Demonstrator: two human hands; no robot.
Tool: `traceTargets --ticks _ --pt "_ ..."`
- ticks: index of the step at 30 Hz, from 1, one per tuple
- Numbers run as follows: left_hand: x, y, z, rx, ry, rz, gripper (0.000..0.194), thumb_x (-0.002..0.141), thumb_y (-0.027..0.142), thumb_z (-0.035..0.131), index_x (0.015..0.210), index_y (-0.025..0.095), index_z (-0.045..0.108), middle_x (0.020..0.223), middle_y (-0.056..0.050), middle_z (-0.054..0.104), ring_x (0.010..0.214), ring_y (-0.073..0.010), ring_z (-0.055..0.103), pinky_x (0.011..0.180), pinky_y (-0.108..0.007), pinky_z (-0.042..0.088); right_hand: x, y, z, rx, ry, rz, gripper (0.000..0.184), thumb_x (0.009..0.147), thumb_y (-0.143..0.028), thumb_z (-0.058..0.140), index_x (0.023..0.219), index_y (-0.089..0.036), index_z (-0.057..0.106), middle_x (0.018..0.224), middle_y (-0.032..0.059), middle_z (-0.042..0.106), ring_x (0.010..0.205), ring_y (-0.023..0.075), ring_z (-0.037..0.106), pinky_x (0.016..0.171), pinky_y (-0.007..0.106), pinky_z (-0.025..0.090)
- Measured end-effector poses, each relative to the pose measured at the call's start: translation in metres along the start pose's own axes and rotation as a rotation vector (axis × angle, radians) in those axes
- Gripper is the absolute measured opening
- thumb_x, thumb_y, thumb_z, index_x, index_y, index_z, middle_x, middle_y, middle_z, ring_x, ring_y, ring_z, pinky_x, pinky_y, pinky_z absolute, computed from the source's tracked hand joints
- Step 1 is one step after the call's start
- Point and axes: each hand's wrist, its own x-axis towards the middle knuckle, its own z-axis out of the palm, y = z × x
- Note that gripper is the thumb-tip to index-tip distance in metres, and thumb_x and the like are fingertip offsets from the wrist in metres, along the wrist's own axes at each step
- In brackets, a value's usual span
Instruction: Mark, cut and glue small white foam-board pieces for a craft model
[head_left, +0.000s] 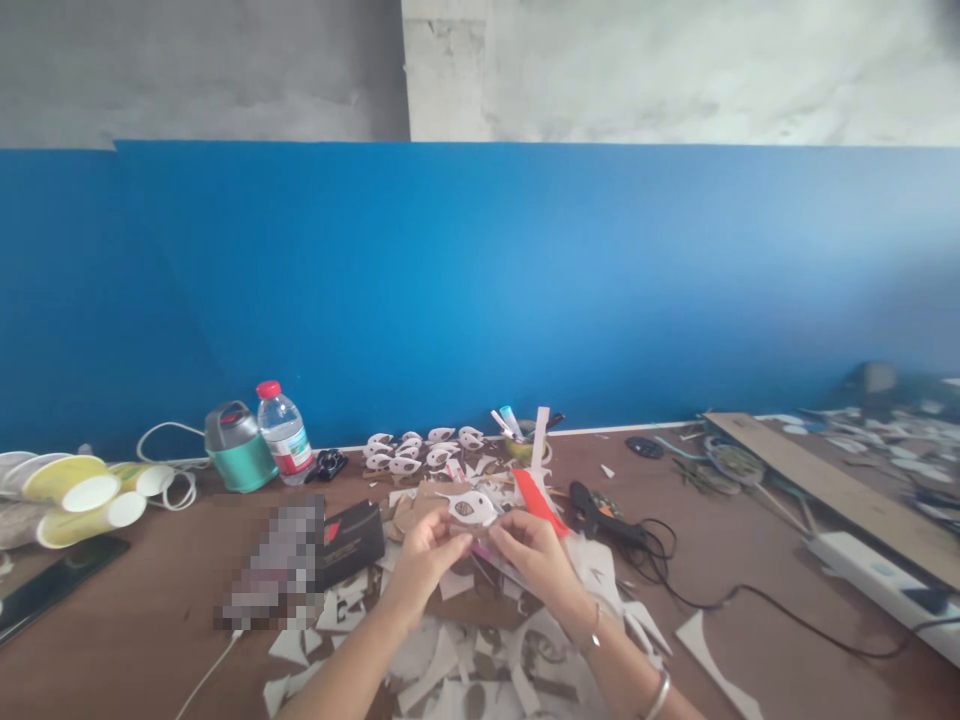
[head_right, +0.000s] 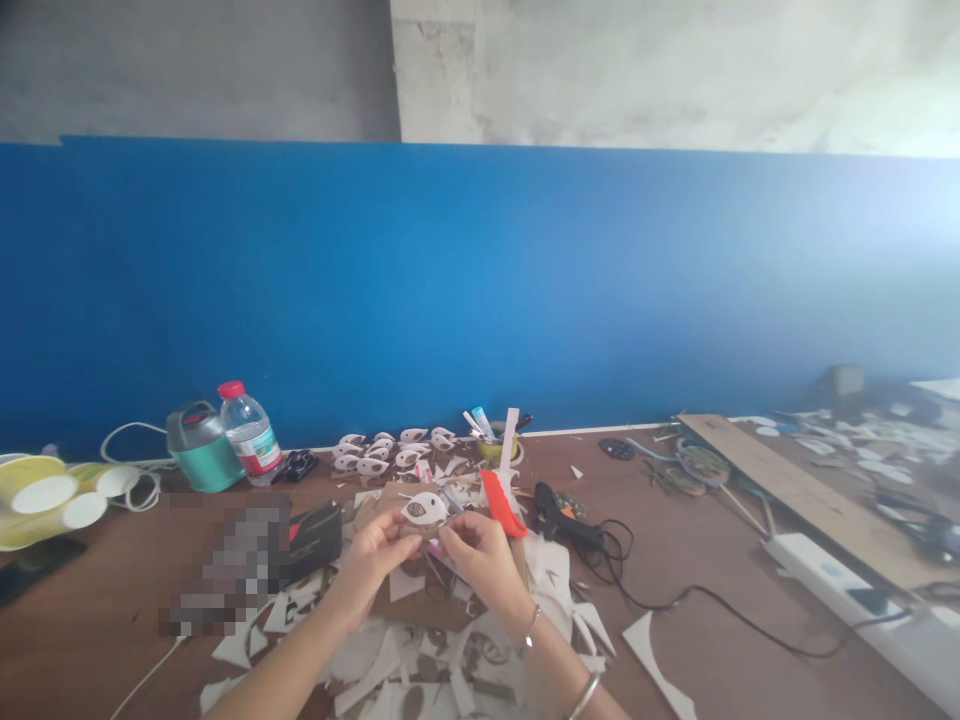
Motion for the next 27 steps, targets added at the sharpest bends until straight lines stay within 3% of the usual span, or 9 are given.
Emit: traceTargets --ticks 12,27 --pt "0.002 -0.002 -0.002 -0.031 -0.005 -0.004 0.037 0.062 0.036 0.079 0.090 0.015 0.069 0.085 -0.007 0.075 0.075 -0.0232 0.070 0.076 -0.034 0.052 -0.004 -0.009 0.001 -0.036 -0.007 -0.016 0.042 0.075 -0.055 0.064 0.068 -0.014 0.063 0.060 0.0007 0.058 0.055 0.0123 0.047 0.051 0.025 0.035" --pt "0.001 -0.002 0.001 -0.085 0.035 0.024 0.051 0.061 0.026 0.078 0.107 0.017 0.059 0.091 -0.006 0.074 0.075 -0.0188 0.068 0.068 -0.027 0.051 -0.008 -0.016 0.001 0.009 -0.013 -0.036 0.036 0.074 -0.049 0.067 0.065 -0.015 0.063 0.060 0.0000 0.057 0.054 0.0112 0.045 0.051 0.024 0.034"
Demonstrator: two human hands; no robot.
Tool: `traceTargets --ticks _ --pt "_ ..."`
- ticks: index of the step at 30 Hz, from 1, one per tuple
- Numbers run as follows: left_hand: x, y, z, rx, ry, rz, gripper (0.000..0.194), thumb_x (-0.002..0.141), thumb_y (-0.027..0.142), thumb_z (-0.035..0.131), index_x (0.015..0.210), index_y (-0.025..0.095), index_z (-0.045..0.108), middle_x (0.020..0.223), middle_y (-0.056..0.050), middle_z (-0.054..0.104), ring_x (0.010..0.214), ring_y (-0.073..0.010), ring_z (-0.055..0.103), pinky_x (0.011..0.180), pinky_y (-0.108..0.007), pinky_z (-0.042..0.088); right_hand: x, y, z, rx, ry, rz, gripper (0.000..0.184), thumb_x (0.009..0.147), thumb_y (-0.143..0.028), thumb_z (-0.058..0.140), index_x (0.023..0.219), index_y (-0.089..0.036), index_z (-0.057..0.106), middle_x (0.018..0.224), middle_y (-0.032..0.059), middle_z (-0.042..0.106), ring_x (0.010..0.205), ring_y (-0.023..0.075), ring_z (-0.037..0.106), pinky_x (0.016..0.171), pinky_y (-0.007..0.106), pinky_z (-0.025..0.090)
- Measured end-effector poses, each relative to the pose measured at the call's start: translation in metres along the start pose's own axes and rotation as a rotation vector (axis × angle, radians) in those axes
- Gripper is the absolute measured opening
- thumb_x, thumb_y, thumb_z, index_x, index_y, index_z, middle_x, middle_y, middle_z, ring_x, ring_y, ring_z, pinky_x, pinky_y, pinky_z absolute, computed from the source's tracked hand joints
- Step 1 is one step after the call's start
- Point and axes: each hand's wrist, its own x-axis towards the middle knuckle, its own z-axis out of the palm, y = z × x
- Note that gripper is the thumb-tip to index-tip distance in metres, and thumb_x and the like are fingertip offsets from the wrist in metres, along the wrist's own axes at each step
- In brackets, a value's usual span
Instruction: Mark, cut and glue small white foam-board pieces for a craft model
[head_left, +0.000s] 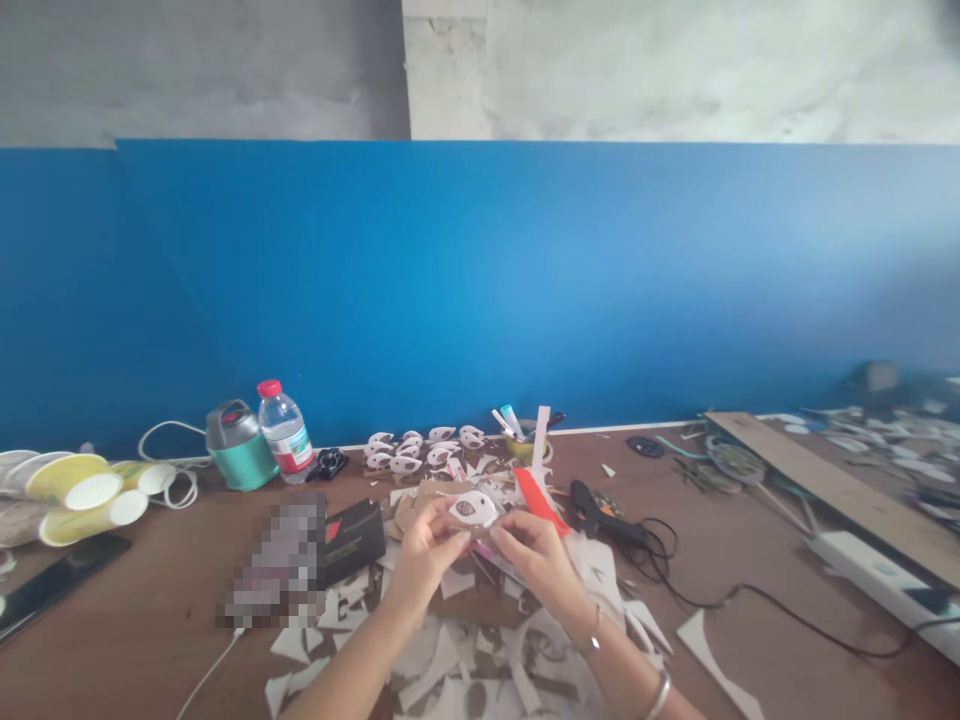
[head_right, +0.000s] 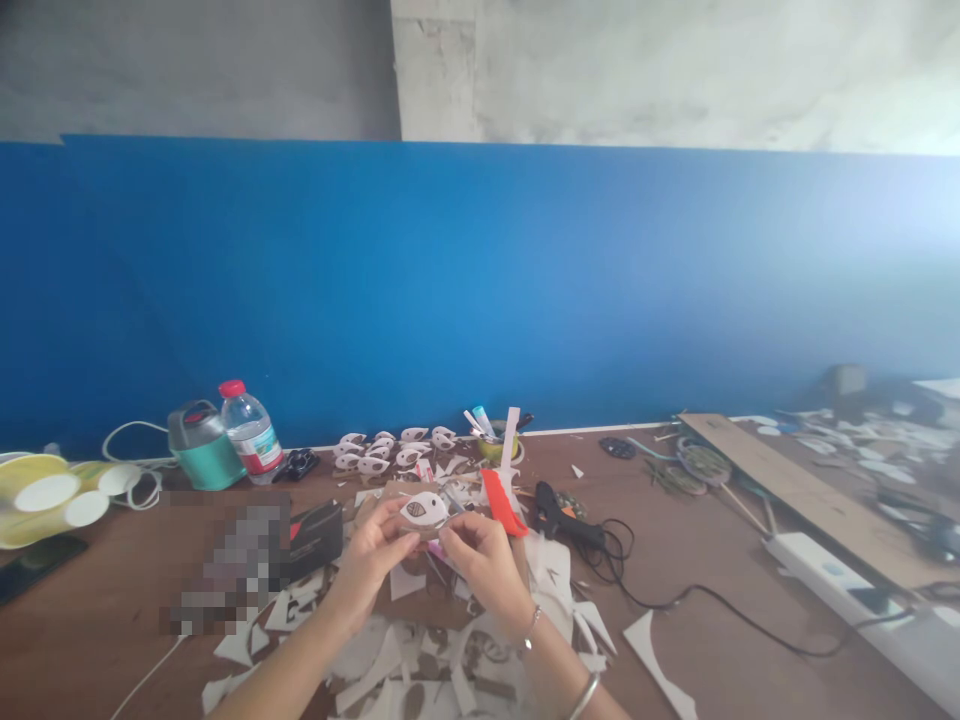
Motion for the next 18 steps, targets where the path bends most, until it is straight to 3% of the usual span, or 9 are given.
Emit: traceTargets --ticks 10,18 --pt "-0.0042 0.0011 0.0014 -0.016 0.003 -0.009 0.052 0.062 0.022 0.076 0.111 0.019 0.058 0.092 -0.004 0.074 0.075 -0.0171 0.066 0.069 -0.027 0.050 -0.0006 0.0007 0.0001 0.009 -0.030 0.036 0.030 0.077 -0.042 0.063 0.063 -0.015 0.060 0.055 -0.0022 0.050 0.051 0.0089 0.037 0.048 0.023 0.028" --pt "-0.0045 0.0023 0.0030 -0.056 0.010 -0.012 0.054 0.059 0.022 0.078 0.109 0.018 0.058 0.090 -0.004 0.074 0.074 -0.0176 0.066 0.068 -0.028 0.050 -0.0014 0.0014 0.0025 0.071 -0.031 0.037 0.034 0.075 -0.046 0.066 0.064 -0.014 0.060 0.059 -0.0012 0.053 0.054 0.0095 0.041 0.051 0.022 0.033"
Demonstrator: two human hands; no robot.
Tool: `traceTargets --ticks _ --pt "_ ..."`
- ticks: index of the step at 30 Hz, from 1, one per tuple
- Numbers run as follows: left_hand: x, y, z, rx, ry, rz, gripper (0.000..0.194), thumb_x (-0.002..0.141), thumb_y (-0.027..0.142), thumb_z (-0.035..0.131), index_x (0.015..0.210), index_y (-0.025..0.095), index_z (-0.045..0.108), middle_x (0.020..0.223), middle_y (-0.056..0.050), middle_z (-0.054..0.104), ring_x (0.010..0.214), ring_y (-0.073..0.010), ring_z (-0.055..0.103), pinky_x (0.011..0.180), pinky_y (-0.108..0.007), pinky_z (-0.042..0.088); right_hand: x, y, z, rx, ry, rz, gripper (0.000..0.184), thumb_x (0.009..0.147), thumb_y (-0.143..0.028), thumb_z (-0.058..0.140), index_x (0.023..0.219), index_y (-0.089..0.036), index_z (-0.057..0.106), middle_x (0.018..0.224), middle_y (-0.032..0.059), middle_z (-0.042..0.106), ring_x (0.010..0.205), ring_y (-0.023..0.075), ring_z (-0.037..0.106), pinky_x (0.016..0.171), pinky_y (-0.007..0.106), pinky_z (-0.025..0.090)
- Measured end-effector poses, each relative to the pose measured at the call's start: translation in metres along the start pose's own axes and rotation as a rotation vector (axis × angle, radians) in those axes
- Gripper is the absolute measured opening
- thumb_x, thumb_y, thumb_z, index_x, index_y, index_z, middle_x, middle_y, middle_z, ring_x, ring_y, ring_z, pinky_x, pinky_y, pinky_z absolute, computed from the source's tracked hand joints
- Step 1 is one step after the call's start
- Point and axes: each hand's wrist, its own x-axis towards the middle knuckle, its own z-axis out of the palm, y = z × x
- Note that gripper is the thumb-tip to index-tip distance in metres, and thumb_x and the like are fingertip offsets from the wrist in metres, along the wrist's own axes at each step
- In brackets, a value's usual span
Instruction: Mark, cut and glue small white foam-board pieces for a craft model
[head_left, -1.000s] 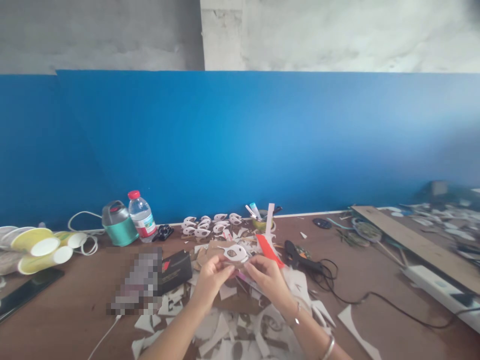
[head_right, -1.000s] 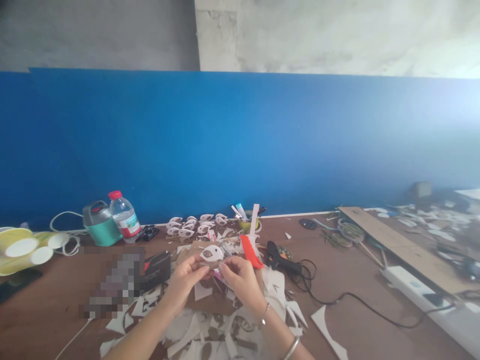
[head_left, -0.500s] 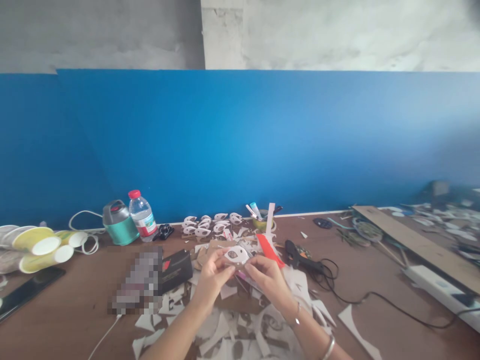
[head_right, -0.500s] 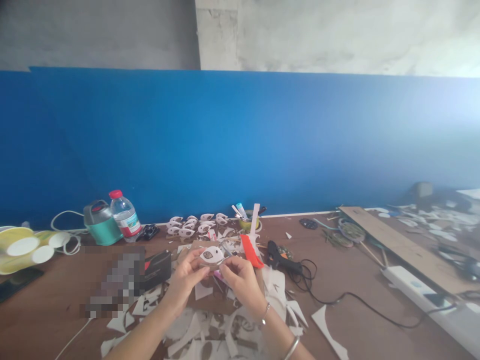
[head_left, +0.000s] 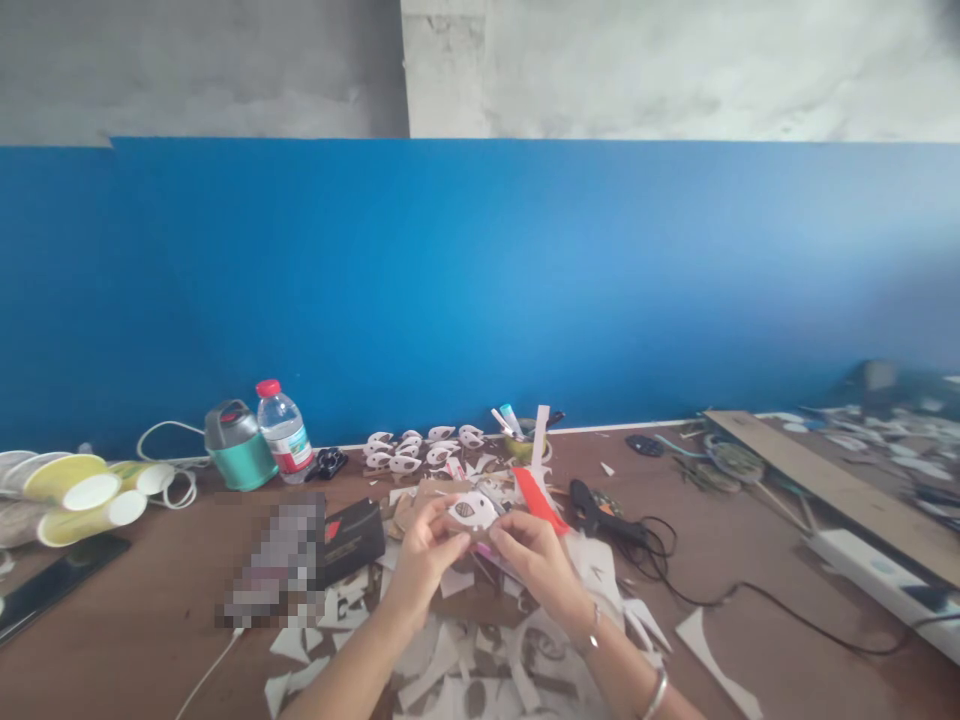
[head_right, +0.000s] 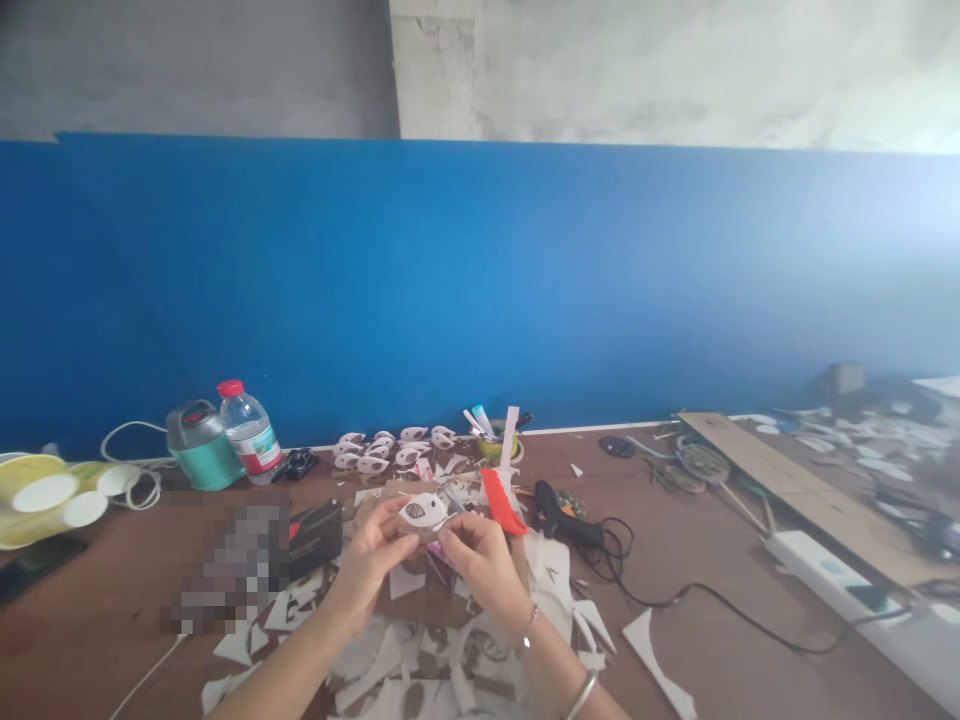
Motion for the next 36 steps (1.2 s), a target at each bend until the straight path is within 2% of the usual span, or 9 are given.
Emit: traceTargets --ticks 8,15,20,23,28,36 --pt "-0.001 -0.002 0.001 -0.041 0.006 -0.003 0.054 0.058 0.019 0.078 0.108 0.017 0.059 0.088 -0.004 0.074 0.073 -0.0176 0.066 0.068 -0.029 0.051 0.000 -0.002 0.001 0.004 0.013 -0.007 0.032 0.074 -0.043 0.068 0.062 -0.015 0.058 0.055 -0.0027 0.051 0.052 0.0088 0.039 0.050 0.022 0.032" --pt "0.000 -0.001 0.002 -0.007 0.000 0.021 0.053 0.059 0.021 0.079 0.108 0.018 0.058 0.088 -0.005 0.074 0.080 -0.0204 0.068 0.072 -0.030 0.051 0.002 0.005 0.005 0.141 -0.089 0.057 0.035 0.071 -0.048 0.072 0.075 -0.015 0.062 0.067 0.0015 0.063 0.060 0.0129 0.054 0.056 0.024 0.040" --pt "-0.001 -0.003 0.003 0.008 -0.055 0.027 0.053 0.060 0.024 0.080 0.108 0.018 0.058 0.093 -0.008 0.073 0.088 -0.0241 0.067 0.076 -0.031 0.051 0.000 0.004 0.008 0.115 -0.042 0.026 0.036 0.069 -0.047 0.075 0.072 -0.014 0.062 0.065 0.0008 0.063 0.058 0.0118 0.052 0.054 0.023 0.039" --pt "0.000 -0.005 0.000 0.056 -0.068 0.018 0.049 0.062 0.028 0.079 0.106 0.017 0.061 0.091 -0.008 0.072 0.081 -0.0215 0.066 0.071 -0.029 0.050 0.000 0.001 0.008 0.145 -0.063 0.016 0.035 0.070 -0.047 0.074 0.074 -0.014 0.064 0.070 0.0026 0.066 0.062 0.0138 0.056 0.058 0.025 0.042" --pt "0.003 -0.008 -0.005 0.186 -0.111 -0.023 0.032 0.068 0.039 0.076 0.085 0.013 0.071 0.074 -0.004 0.068 0.065 -0.0136 0.057 0.064 -0.024 0.045 -0.002 -0.007 0.007 0.136 -0.077 -0.001 0.033 0.071 -0.046 0.074 0.074 -0.014 0.064 0.071 0.0030 0.067 0.063 0.0143 0.056 0.059 0.025 0.043" --pt "0.000 -0.005 -0.002 0.157 -0.153 -0.020 0.032 0.068 0.041 0.076 0.087 0.014 0.075 0.070 -0.002 0.066 0.063 -0.0121 0.052 0.063 -0.023 0.044 -0.003 -0.008 0.007 0.139 -0.115 0.002 0.031 0.072 -0.044 0.072 0.073 -0.014 0.065 0.065 0.0020 0.066 0.058 0.0135 0.056 0.055 0.024 0.043"
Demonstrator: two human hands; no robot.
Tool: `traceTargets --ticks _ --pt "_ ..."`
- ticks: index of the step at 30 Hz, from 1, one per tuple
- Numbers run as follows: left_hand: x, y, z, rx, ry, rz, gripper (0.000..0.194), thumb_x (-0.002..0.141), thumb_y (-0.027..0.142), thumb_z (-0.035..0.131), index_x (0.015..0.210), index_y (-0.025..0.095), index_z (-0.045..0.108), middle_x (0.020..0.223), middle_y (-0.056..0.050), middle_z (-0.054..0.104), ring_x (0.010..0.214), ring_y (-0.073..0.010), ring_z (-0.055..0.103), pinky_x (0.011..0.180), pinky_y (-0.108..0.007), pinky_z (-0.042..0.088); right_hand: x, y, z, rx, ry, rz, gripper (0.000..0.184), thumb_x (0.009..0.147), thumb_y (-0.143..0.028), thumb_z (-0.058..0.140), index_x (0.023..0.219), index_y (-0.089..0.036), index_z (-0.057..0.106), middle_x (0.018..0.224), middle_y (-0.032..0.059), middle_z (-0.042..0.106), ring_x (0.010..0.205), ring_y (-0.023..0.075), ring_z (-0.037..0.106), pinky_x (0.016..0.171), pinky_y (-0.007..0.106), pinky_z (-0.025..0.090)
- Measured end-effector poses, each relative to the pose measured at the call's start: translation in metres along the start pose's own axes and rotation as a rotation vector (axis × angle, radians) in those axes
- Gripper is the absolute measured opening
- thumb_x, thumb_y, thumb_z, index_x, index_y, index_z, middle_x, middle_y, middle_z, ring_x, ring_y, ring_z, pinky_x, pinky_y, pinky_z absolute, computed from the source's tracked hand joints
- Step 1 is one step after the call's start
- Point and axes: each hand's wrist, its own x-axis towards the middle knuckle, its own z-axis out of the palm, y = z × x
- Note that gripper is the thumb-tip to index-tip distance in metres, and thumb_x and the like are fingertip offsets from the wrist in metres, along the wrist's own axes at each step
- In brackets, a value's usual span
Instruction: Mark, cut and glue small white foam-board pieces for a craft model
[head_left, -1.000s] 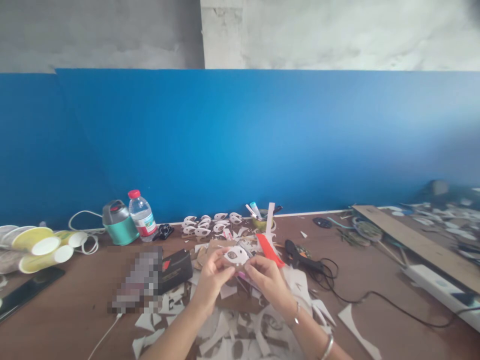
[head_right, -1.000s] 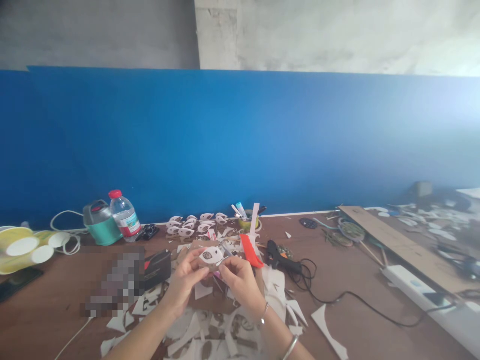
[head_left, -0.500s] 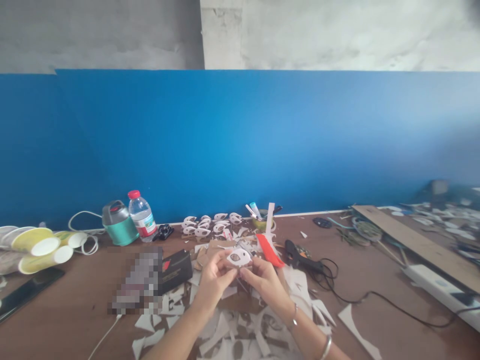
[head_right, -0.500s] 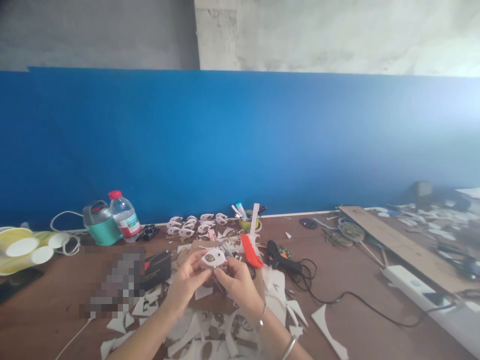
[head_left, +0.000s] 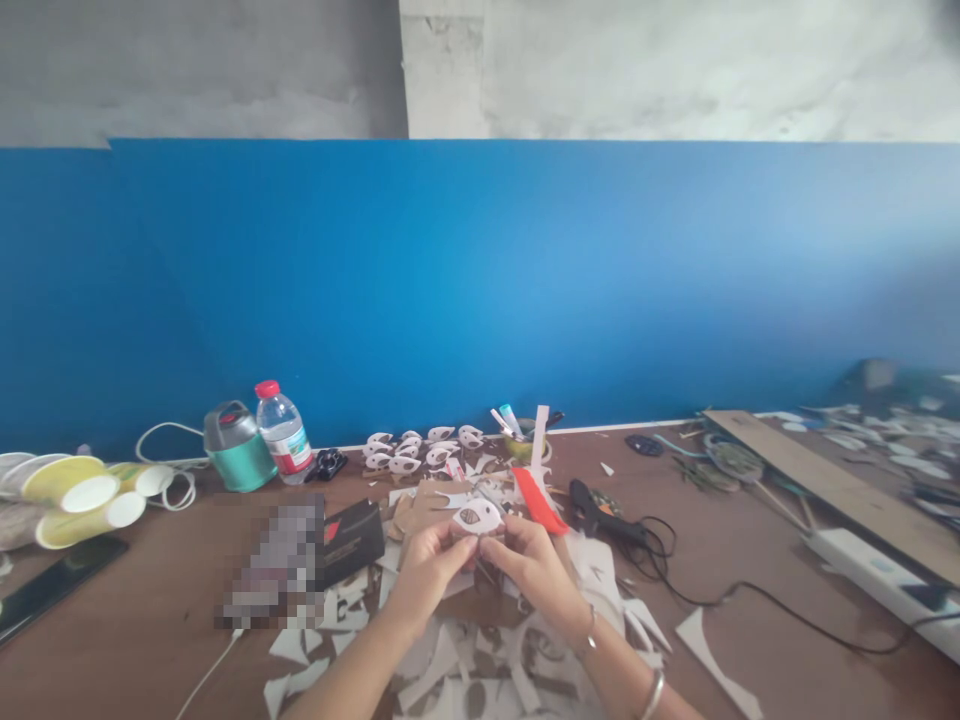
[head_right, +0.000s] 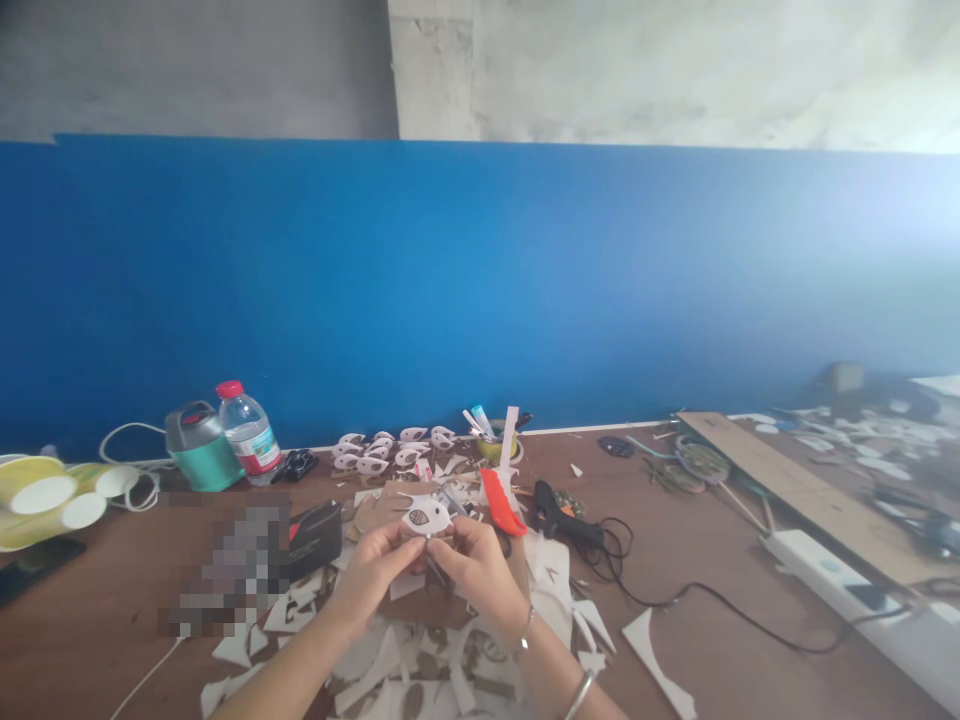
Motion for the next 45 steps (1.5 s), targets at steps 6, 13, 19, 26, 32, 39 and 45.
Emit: traceTargets --ticks 6,13,19,26,32,39,45 --pt "-0.0001 -0.0013 0.0008 -0.003 0.005 -0.013 0.038 0.066 0.043 0.078 0.089 0.014 0.076 0.070 -0.004 0.069 0.062 -0.0123 0.055 0.059 -0.021 0.044 0.0005 0.0025 -0.0016 0.011 0.000 0.019 0.032 0.070 -0.045 0.074 0.067 -0.014 0.062 0.060 0.0001 0.061 0.055 0.0111 0.051 0.052 0.023 0.040" --pt "-0.0033 0.0032 0.0055 -0.027 0.037 -0.044 0.038 0.061 0.046 0.080 0.081 0.014 0.077 0.062 -0.003 0.068 0.059 -0.0143 0.059 0.057 -0.022 0.045 0.0014 0.0004 0.0011 0.013 0.031 0.031 0.039 0.064 -0.051 0.075 0.059 -0.016 0.057 0.054 -0.0019 0.055 0.051 0.0104 0.046 0.049 0.023 0.038" --pt "-0.0035 0.0031 0.0055 -0.037 0.036 -0.039 0.039 0.060 0.047 0.080 0.080 0.013 0.076 0.058 -0.002 0.065 0.057 -0.0134 0.057 0.054 -0.021 0.043 0.0014 0.0046 0.0002 0.000 0.032 0.030 0.037 0.066 -0.048 0.074 0.059 -0.016 0.056 0.053 -0.0030 0.052 0.050 0.0088 0.041 0.048 0.022 0.034" --pt "-0.0034 0.0006 0.0049 -0.027 0.026 -0.040 0.039 0.062 0.046 0.079 0.081 0.013 0.076 0.059 -0.002 0.065 0.057 -0.0128 0.057 0.054 -0.021 0.043 0.0011 0.0028 0.0011 0.004 0.033 0.034 0.037 0.066 -0.048 0.074 0.059 -0.016 0.055 0.053 -0.0033 0.051 0.050 0.0084 0.040 0.048 0.022 0.033" --pt "-0.0015 -0.0003 0.0048 -0.012 0.104 -0.015 0.033 0.063 0.043 0.079 0.073 0.013 0.073 0.064 -0.003 0.067 0.056 -0.0130 0.055 0.056 -0.023 0.042 0.0036 0.0049 -0.0001 0.015 0.031 0.053 0.042 0.065 -0.055 0.074 0.062 -0.016 0.058 0.054 -0.0015 0.057 0.050 0.0104 0.047 0.049 0.023 0.036" --pt "0.0014 -0.0034 0.0003 0.036 0.118 0.011 0.032 0.064 0.043 0.077 0.077 0.014 0.072 0.067 -0.004 0.069 0.060 -0.0160 0.058 0.062 -0.026 0.044 0.0060 0.0097 -0.0050 0.006 0.075 0.087 0.045 0.064 -0.059 0.074 0.064 -0.016 0.060 0.056 -0.0014 0.058 0.052 0.0105 0.050 0.051 0.023 0.036" --pt "0.0002 -0.0015 0.0000 0.099 0.120 0.017 0.030 0.069 0.044 0.073 0.073 0.014 0.073 0.061 -0.004 0.067 0.057 -0.0161 0.056 0.056 -0.026 0.041 0.0061 0.0087 -0.0035 -0.017 0.107 0.071 0.047 0.063 -0.060 0.073 0.063 -0.015 0.058 0.055 -0.0019 0.056 0.050 0.0092 0.046 0.050 0.023 0.033"
